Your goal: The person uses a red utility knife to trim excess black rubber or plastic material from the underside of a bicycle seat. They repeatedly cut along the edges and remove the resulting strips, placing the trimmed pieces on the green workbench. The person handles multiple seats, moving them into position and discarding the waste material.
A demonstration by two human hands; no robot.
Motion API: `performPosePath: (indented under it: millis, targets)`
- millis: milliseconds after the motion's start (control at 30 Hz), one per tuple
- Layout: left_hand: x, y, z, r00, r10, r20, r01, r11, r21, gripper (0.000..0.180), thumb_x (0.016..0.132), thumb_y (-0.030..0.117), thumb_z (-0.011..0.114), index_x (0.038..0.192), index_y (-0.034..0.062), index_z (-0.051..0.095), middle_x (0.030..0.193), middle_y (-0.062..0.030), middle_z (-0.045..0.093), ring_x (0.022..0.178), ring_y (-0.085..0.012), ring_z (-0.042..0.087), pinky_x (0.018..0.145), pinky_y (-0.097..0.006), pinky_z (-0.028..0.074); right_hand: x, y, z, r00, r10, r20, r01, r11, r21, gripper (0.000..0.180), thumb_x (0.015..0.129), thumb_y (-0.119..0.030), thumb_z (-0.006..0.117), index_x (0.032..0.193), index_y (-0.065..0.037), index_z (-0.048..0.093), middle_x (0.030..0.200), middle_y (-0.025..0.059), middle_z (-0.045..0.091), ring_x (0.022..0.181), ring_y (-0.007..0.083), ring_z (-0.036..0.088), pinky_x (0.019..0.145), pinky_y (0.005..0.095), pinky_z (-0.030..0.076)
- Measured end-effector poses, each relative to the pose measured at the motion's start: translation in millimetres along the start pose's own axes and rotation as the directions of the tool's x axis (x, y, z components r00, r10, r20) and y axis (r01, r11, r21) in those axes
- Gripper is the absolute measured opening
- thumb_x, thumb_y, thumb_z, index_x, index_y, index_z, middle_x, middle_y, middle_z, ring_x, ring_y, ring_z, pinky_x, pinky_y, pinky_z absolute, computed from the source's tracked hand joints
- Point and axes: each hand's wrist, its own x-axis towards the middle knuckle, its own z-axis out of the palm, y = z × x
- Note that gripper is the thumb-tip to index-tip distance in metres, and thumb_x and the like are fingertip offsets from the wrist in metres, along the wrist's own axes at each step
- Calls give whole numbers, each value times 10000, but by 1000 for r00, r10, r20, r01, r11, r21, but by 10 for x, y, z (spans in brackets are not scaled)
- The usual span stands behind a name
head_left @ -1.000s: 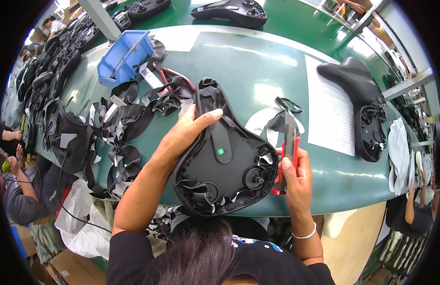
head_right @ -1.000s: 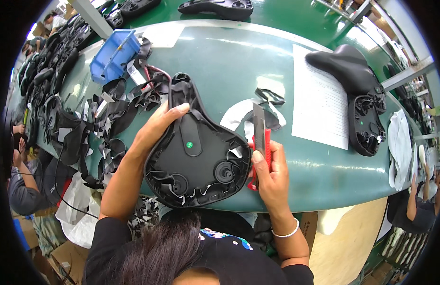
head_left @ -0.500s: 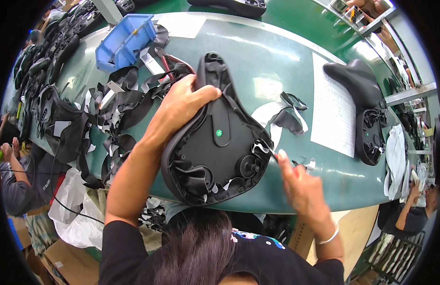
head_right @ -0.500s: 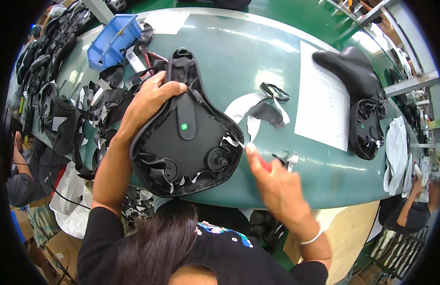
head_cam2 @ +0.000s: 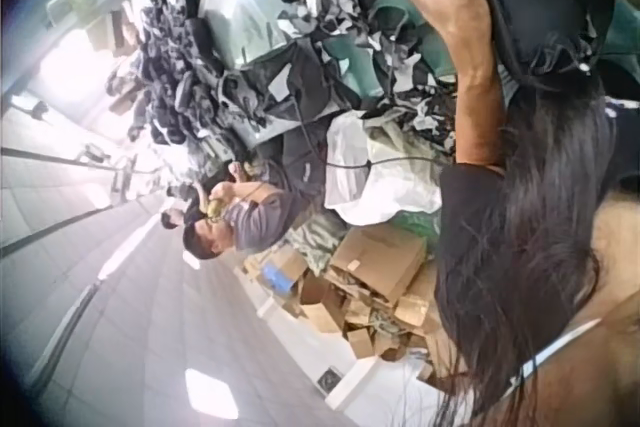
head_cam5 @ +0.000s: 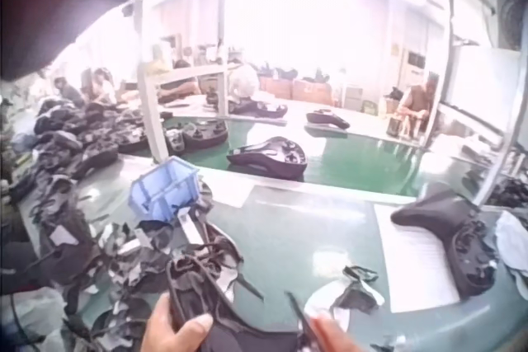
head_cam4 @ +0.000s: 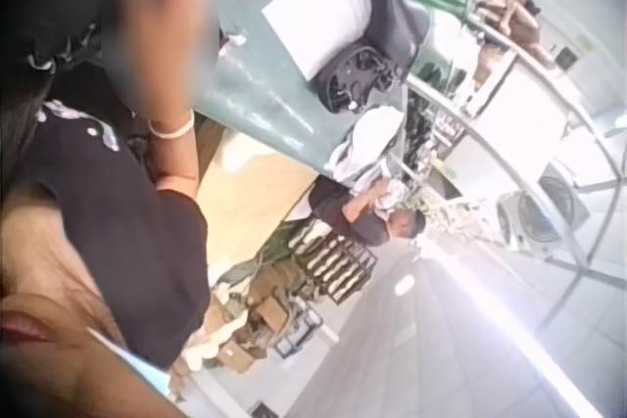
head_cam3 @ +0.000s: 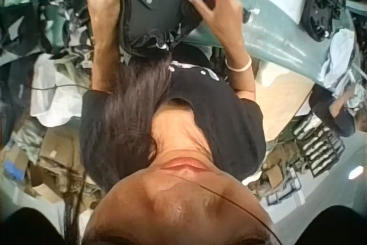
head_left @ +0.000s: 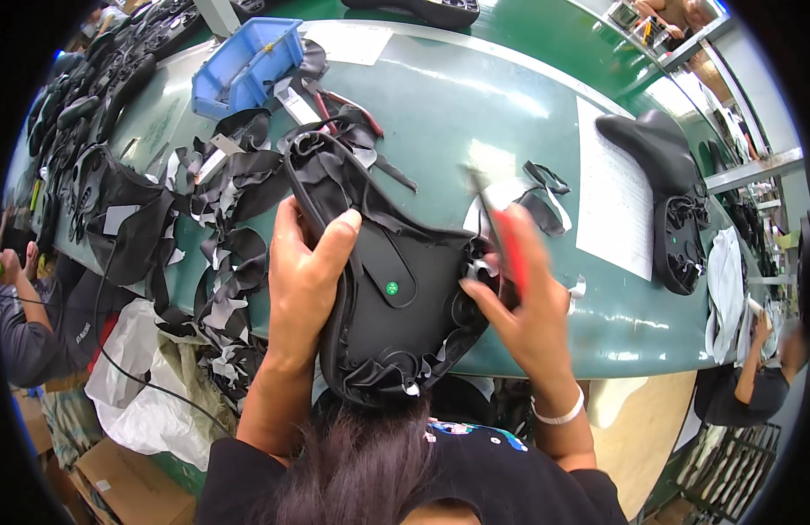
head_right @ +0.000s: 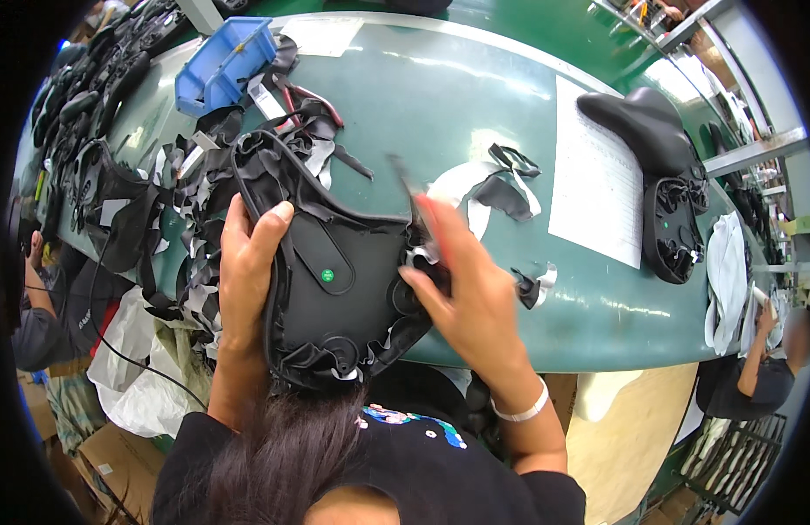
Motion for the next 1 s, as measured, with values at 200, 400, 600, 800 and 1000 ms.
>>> performPosePath:
  millis: [200,400,600,800,1000]
  targets:
    - [27,-334,-379,911,371,-180,-253,847,467,525,794,117,710,1211,-40,432,1029,-129,564,967,-234,552,949,-386,404,359,261,-238,887,452,-90,-326,754,570,427,818,1,608,1226,16,485,837,46,558,551,56,487,487,208,446]
    - [162,91,426,617,417,668,-787,296,542,283,744,188,695,982,58,613,893,-95,598,899,-276,548,841,-387,381,349,-180,-92,965,235,114,-260,898,355,493,817,-22,658,1271,-11,466,904,69,612,693,111,575,610,225,465]
    - [441,-99,467,572,271,774,-758,534,373,110,790,161,613,730,70,625,665,-72,541,725,-243,519,694,-356,315,136,252,-498,971,-67,228,103,983,-149,583,812,-15,644,1360,-97,465,882,98,637,671,188,624,589,281,492]
    - [438,-40,498,814,151,561,-351,897,268,270,829,205,572,624,28,577,597,-70,541,627,-204,487,659,-322,330,103,177,-477,891,-25,454,245,867,-434,640,775,-39,628,1372,-225,493,644,58,473,486,225,511,445,365,407]
    - [683,47,274,958,267,108,-48,516,-855,466,961,251,442,546,166,246,523,-3,303,750,-226,573,715,-291,436,-509,-213,-431,921,243,305,-83,886,-456,653,780,-56,642,1392,-210,474,637,66,475,479,234,513,442,380,397]
